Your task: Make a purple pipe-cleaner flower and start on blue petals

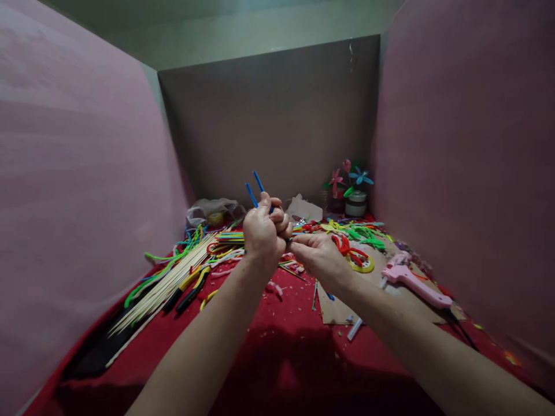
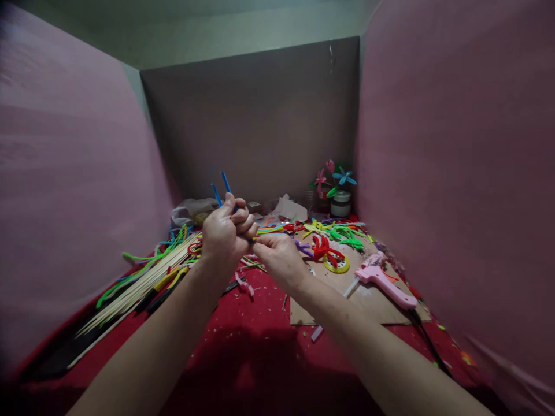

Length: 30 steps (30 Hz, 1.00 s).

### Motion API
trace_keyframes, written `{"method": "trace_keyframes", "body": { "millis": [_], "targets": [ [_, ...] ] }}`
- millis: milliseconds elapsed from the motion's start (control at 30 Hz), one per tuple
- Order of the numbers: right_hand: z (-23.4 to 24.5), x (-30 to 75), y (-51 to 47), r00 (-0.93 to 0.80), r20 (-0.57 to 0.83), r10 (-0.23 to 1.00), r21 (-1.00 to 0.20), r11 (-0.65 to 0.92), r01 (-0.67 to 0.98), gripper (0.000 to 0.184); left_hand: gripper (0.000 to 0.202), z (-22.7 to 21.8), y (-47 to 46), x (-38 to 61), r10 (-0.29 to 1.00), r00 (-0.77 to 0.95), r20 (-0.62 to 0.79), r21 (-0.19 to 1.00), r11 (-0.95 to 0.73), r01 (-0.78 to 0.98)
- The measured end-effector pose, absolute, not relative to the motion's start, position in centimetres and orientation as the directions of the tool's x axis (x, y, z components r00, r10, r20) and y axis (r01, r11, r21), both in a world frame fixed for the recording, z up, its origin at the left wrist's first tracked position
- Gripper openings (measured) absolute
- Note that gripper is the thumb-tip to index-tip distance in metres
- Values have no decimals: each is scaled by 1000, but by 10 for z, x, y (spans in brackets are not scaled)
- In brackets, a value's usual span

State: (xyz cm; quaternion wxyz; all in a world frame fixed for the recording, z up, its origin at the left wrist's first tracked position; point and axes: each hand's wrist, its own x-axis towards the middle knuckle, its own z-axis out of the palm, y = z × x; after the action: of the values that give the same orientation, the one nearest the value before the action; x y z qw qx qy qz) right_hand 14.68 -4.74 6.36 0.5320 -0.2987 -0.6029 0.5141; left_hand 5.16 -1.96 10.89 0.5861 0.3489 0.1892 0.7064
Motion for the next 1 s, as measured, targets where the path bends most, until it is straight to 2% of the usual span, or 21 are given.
{"method": "trace_keyframes", "body": {
  "millis": [100,200,300,400,633,767,900,1000],
  "targets": [
    [64,150,-39,-258,271,927,-948,211,-236,16,27,106,-13,48,960,27,280,686,-180,-705],
    [64,155,-30,-251,226,941,-931,133,-340,15,8,101,-11,40,922,170,346,723,-147,-675],
    [62,158,-21,-289,206,935,-902,67,-426,16,25,89,-6,31,891,302,340,828,-131,-545],
    [57,159,-14,-328,181,927,-874,-1,-485,21,22,72,2,26,895,370,250,921,-102,-376],
    [53,157,-17,-385,154,910,-908,-23,-418,18,14,58,7,26,933,207,295,914,-212,-347],
    [55,150,-26,-302,87,949,-920,-40,-390,15,13,59,-1,32,940,39,339,890,-307,-338],
    [48,145,-30,-179,107,978,-951,48,-305,13,18,62,1,30,900,-187,395,888,-426,-174],
    [41,144,-31,-159,152,975,-961,108,-256,12,22,66,9,22,831,-330,447,860,-501,-97]
  ]
}}
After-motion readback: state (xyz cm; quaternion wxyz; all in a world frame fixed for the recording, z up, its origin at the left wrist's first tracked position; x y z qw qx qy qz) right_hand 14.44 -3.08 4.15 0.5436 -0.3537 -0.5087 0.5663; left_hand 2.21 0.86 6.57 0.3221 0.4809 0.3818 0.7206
